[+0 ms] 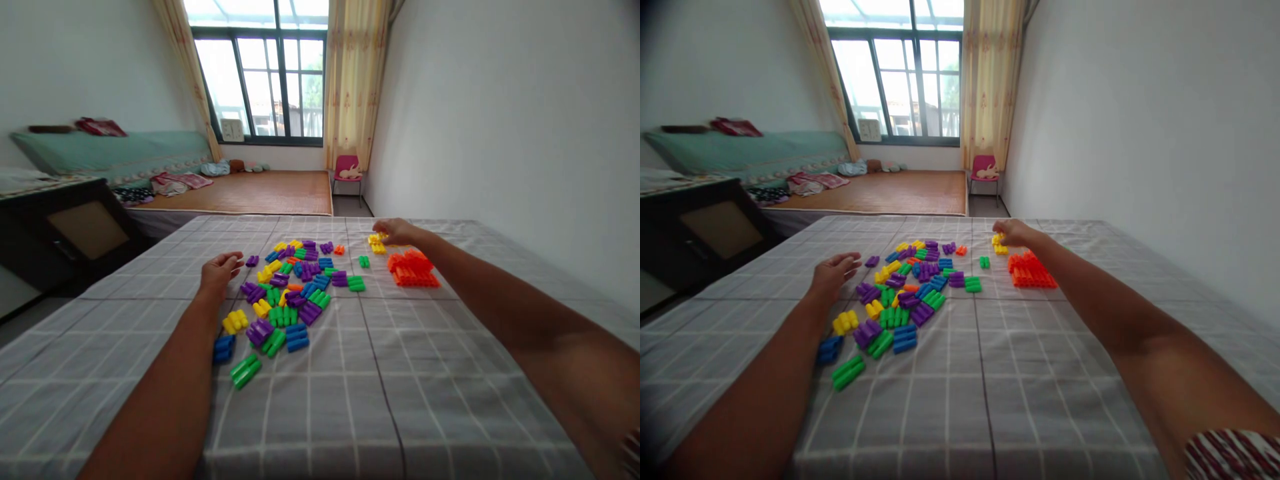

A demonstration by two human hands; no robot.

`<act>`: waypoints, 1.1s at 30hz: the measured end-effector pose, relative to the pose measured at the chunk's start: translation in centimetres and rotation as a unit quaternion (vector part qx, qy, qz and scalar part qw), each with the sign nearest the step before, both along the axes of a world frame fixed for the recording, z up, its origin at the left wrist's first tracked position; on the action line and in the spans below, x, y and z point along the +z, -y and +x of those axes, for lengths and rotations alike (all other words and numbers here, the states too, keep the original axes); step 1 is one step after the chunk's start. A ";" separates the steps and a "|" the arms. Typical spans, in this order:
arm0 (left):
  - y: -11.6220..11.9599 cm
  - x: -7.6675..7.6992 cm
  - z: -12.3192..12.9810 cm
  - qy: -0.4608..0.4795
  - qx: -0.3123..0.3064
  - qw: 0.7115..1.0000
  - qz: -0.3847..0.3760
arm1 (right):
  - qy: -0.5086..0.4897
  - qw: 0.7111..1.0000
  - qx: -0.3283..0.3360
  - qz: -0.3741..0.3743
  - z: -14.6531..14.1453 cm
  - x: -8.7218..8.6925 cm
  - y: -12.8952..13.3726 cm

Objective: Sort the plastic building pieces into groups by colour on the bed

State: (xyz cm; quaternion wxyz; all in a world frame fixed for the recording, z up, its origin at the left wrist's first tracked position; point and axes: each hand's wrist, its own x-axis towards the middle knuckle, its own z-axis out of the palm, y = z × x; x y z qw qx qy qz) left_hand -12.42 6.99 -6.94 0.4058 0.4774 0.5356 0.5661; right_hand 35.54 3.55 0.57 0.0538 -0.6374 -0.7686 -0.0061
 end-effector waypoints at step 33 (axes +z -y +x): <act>0.4 -1.1 1.8 -0.336 -0.264 0.900 0.084 | 0.035 0.944 0.315 -0.089 -27.2 -3.9 -6.2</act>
